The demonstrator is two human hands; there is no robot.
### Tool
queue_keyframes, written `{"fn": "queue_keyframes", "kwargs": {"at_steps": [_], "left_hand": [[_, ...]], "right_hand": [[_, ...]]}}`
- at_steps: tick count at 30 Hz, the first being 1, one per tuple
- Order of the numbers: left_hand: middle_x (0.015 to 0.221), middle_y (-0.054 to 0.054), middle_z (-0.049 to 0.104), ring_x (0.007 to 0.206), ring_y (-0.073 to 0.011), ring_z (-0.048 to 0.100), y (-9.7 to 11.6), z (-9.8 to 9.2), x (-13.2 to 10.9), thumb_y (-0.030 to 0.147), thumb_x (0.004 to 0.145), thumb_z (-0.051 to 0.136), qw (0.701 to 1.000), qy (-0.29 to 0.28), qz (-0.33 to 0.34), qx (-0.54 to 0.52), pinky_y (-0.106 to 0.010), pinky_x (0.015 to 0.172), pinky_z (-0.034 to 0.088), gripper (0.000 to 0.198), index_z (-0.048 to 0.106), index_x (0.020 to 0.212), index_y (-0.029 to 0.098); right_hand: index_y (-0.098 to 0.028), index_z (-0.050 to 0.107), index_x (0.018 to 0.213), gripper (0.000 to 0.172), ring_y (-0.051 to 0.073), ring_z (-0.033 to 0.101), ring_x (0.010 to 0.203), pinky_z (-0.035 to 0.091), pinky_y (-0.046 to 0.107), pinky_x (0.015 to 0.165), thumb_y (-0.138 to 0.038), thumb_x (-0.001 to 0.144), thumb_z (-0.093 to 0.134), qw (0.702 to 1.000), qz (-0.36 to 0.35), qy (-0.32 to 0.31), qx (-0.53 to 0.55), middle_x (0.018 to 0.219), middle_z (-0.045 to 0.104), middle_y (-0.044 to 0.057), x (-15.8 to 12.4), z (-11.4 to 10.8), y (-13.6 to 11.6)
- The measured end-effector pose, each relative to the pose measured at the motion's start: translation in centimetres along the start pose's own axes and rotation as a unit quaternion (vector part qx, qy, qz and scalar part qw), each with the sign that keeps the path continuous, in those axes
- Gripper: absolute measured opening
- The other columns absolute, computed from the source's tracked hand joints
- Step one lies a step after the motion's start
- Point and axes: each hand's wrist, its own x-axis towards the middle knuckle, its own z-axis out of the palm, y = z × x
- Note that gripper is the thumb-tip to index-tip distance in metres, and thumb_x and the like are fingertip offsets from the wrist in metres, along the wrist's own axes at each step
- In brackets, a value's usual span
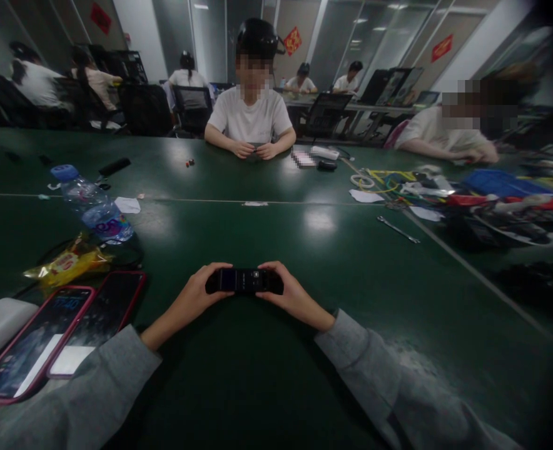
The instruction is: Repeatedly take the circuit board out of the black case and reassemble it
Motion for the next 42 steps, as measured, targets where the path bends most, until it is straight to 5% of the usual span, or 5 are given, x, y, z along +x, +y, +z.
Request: {"fn": "queue_keyframes", "kwargs": {"at_steps": [12,23,32,42], "left_hand": [[0.123,-0.008,0.058,0.113,-0.0257,0.057,-0.3,0.3,0.0,0.037,0.08,0.069,0.999,0.027,0.003,0.022,-0.05,0.097,0.045,0.054,0.048,0.129,0.027],[0.134,-0.008,0.051,0.119,-0.0261,0.053,-0.1,0.1,-0.3,0.035,0.082,0.068,0.999,0.03,-0.009,0.011,-0.049,0.1,0.044,0.068,0.034,0.14,0.032],[0.13,-0.008,0.051,0.119,-0.0284,0.052,-0.5,0.1,-0.3,0.034,0.08,0.069,0.999,0.027,-0.003,0.023,-0.055,0.1,0.042,0.065,0.039,0.138,0.032],[0.126,-0.009,0.054,0.116,-0.0258,0.055,-1.1,0.3,0.0,0.029,0.079,0.07,0.999,0.031,0.003,0.015,-0.052,0.1,0.044,0.061,0.043,0.134,0.026]], "right_hand": [[-0.027,0.05,0.122,0.046,0.025,0.05,0.11,0.045,0.049,0.098,-0.028,0.081,0.07,0.996,-0.026,0.028,-0.077,0.116,0.054,0.006,0.2,0.3,-0.1],[-0.034,0.038,0.138,0.063,0.025,0.049,0.118,0.043,0.051,0.103,-0.028,0.083,0.068,0.997,-0.025,0.036,-0.064,0.13,0.048,0.006,-0.1,0.4,-0.2],[-0.027,0.046,0.129,0.048,0.026,0.054,0.115,0.046,0.049,0.099,-0.025,0.084,0.065,0.997,-0.035,0.038,-0.05,0.124,0.054,0.008,0.0,0.3,0.3],[-0.026,0.046,0.127,0.048,0.024,0.054,0.119,0.044,0.046,0.105,-0.031,0.084,0.066,0.987,-0.023,0.148,0.054,0.126,0.054,0.008,0.2,0.3,0.6]]}}
